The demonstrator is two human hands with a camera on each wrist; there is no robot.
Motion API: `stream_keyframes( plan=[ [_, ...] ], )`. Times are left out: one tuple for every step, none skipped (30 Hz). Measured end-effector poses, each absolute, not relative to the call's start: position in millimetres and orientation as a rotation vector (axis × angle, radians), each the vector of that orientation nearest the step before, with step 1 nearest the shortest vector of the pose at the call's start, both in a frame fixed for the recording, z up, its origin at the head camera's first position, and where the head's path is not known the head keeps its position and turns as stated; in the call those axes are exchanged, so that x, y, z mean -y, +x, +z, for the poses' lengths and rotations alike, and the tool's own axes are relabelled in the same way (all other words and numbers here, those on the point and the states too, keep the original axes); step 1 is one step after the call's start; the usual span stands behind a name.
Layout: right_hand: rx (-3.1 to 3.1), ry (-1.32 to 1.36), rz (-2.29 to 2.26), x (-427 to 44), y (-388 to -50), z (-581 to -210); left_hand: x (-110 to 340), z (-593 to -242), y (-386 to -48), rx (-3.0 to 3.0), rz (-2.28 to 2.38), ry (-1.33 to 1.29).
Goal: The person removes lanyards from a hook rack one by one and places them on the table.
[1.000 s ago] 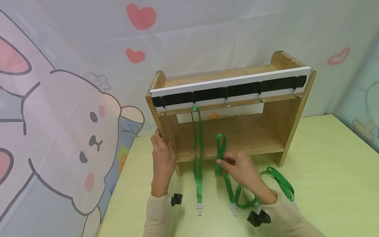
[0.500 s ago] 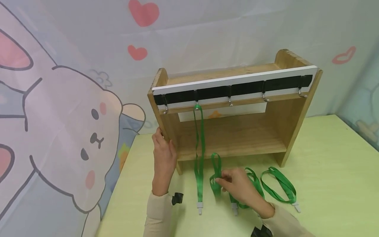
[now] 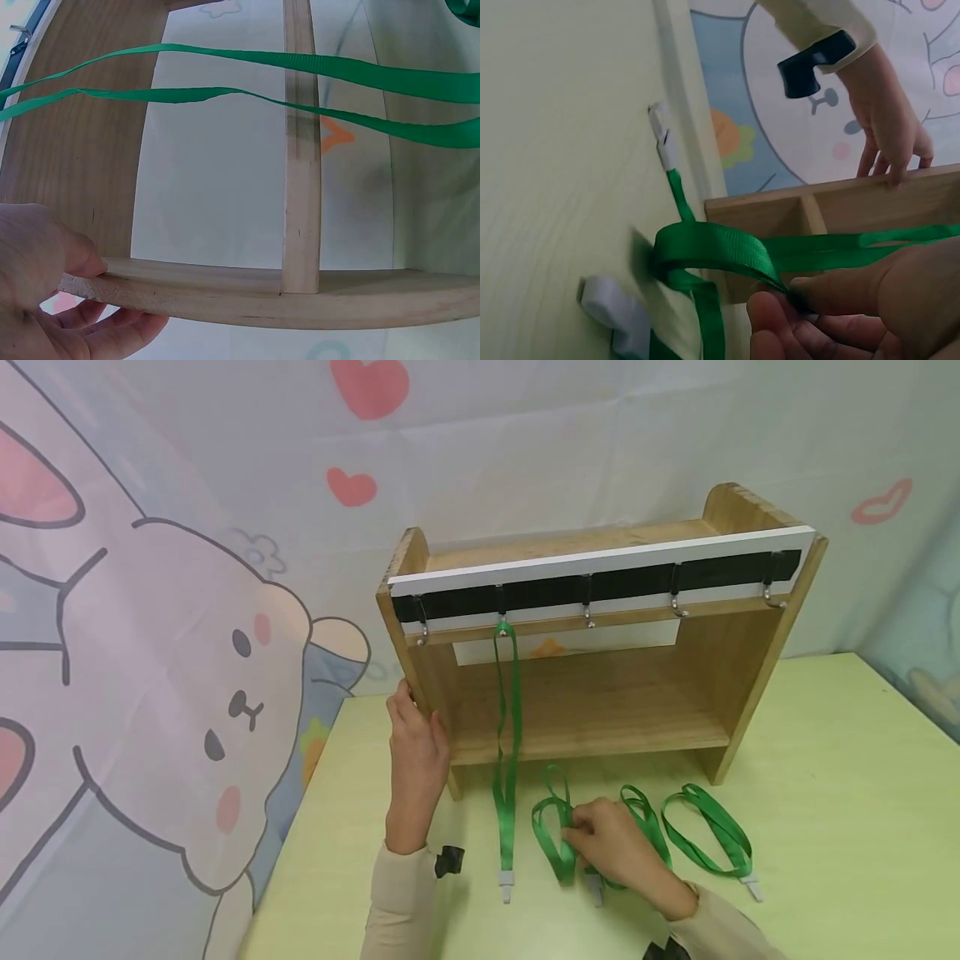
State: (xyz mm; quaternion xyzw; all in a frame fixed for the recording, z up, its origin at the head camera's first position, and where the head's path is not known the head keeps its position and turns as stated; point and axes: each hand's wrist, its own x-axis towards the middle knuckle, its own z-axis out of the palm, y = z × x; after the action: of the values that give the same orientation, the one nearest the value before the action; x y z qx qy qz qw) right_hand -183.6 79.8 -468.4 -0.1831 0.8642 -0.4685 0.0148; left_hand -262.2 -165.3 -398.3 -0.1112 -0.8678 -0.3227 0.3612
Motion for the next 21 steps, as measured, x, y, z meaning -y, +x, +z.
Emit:
stream_keyframes(
  plan=[
    [-2.708,-0.563,-1.448,-78.9,-185.2,-469.7,165.6,-397.8,-262.5,2.238,-0.828,-0.286],
    [-2.726,-0.557,-1.437,-78.0,-186.7,-471.3,165.8,-397.5,-262.6,2.24,-0.827,-0.283],
    [-2.739,-0.548,-1.428,-77.0,-188.2,-472.9,166.1,-397.4,-262.7,2.243,-0.829,-0.279],
    [-2.752,-0.534,-1.415,-76.0,-189.7,-474.4,166.3,-397.5,-262.7,2.246,-0.832,-0.275],
    [-2.761,-0.517,-1.407,-75.1,-191.1,-475.9,166.6,-397.8,-262.5,2.249,-0.835,-0.27],
    [-2.771,-0.5,-1.397,-74.3,-192.2,-477.5,166.7,-398.3,-262.4,2.254,-0.841,-0.267],
    [-2.779,-0.48,-1.386,-73.6,-193.1,-479.0,166.7,-398.9,-262.1,2.259,-0.846,-0.263],
    [-2.78,-0.458,-1.378,-73.1,-193.6,-480.3,166.7,-399.6,-261.9,2.263,-0.853,-0.262],
    [-2.785,-0.44,-1.369,-72.7,-193.9,-481.7,166.8,-400.3,-261.8,2.265,-0.858,-0.261],
    [-2.787,-0.417,-1.358,-72.3,-194.3,-482.8,166.8,-401.0,-261.6,2.266,-0.86,-0.26],
    [-2.796,-0.399,-1.343,-72.1,-194.5,-484.1,166.8,-401.7,-261.7,2.267,-0.86,-0.26],
    [-2.804,-0.385,-1.323,-72.0,-194.7,-485.4,166.9,-402.2,-261.8,2.266,-0.86,-0.262],
    [-2.81,-0.375,-1.308,-72.0,-194.8,-486.7,166.9,-402.7,-262.0,2.263,-0.858,-0.264],
    [-2.815,-0.37,-1.297,-72.1,-194.9,-487.8,166.9,-402.9,-262.2,2.258,-0.857,-0.267],
    [-2.828,-0.371,-1.282,-72.3,-195.3,-488.7,166.8,-402.5,-262.0,2.253,-0.857,-0.271],
    [-2.835,-0.369,-1.268,-72.6,-195.7,-489.4,166.8,-402.4,-262.4,2.25,-0.857,-0.276],
    [-2.842,-0.373,-1.261,-73.0,-196.0,-490.0,166.8,-402.1,-262.8,2.247,-0.858,-0.28],
    [-2.845,-0.378,-1.256,-73.5,-196.4,-490.4,166.7,-401.7,-263.2,2.245,-0.859,-0.283],
    [-2.849,-0.384,-1.254,-74.1,-196.9,-490.4,166.6,-401.1,-263.6,2.243,-0.861,-0.287],
    [-2.852,-0.39,-1.246,-74.5,-197.7,-490.2,166.6,-400.4,-263.9,2.242,-0.862,-0.287],
    [-2.856,-0.397,-1.234,-75.0,-198.6,-489.9,166.6,-399.8,-264.0,2.241,-0.861,-0.287]
  ],
)
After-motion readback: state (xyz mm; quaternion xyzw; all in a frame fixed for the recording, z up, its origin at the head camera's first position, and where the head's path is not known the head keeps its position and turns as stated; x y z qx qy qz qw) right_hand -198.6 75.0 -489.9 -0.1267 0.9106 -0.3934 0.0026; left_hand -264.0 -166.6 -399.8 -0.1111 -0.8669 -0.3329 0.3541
